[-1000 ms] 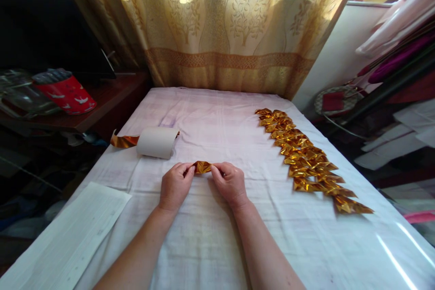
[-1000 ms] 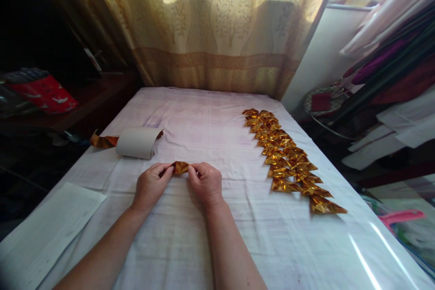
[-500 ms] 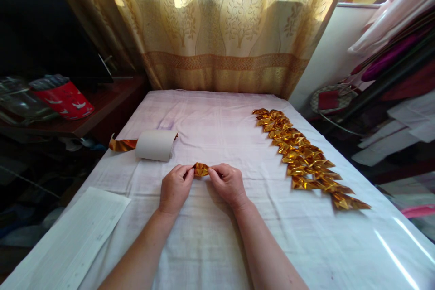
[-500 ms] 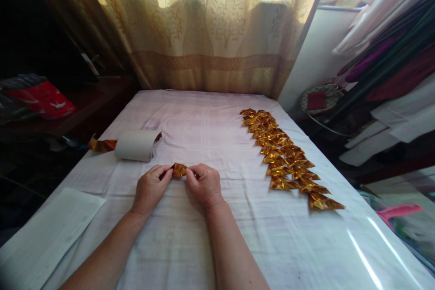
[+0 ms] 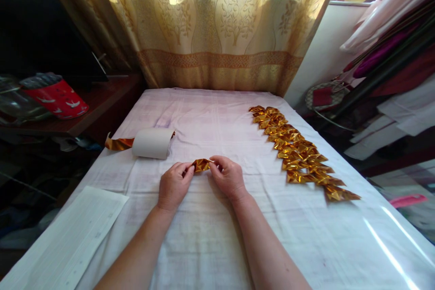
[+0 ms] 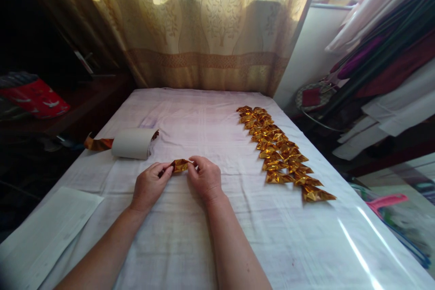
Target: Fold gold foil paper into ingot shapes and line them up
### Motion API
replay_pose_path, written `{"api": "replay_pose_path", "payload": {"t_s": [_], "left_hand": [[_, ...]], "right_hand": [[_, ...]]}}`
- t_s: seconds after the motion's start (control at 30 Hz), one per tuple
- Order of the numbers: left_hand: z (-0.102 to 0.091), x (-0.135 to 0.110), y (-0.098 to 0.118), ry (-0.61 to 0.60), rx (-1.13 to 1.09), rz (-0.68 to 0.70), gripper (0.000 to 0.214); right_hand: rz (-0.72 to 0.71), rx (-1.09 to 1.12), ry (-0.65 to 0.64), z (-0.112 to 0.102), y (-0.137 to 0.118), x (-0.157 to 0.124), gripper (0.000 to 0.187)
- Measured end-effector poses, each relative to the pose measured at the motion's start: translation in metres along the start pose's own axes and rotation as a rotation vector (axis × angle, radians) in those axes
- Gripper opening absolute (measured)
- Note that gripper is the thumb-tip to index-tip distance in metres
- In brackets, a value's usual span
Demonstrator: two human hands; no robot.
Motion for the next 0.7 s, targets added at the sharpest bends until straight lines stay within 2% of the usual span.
{"api": "replay_pose_path", "payload": {"t_s": [0.23, 0.37, 0.5, 0.6, 0.7], "left_hand": [[0.002, -0.001, 0.002, -0.027, -0.013, 0.005, 0.023], [0.001, -0.001, 0.004, -0.07, -0.029, 0.011, 0.031], [0.0, 0.001, 0.003, -0.075, -0.039, 0.015, 0.04], [0.001, 0.002, 0.001, -0.071, -0.04, 0.014, 0.04], [0.002, 0.003, 0.0, -0.064, -0.034, 0.006, 0.04]], "right_hand": [[0.017, -0.144, -0.132, -0.008, -0.001, 0.002, 0.01], [0.054, -0.222, -0.109, -0.027, 0.004, 0.0, 0.011], [-0.046, -0.299, 0.014, -0.066, 0.02, -0.013, 0.013], [-0.125, -0.397, 0.175, -0.106, 0.037, -0.035, 0.018], [-0.169, -0.524, 0.277, -0.145, 0.054, -0.062, 0.021]]}}
Point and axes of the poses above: each hand's wrist, its own x-axis towards the middle knuckle, its own z-axis out of the palm, y = z × x, the point moved 4 cm from there along x, towards the middle knuckle, and after that the axes turned 9 degrees about -z, right-handed, at the moved point
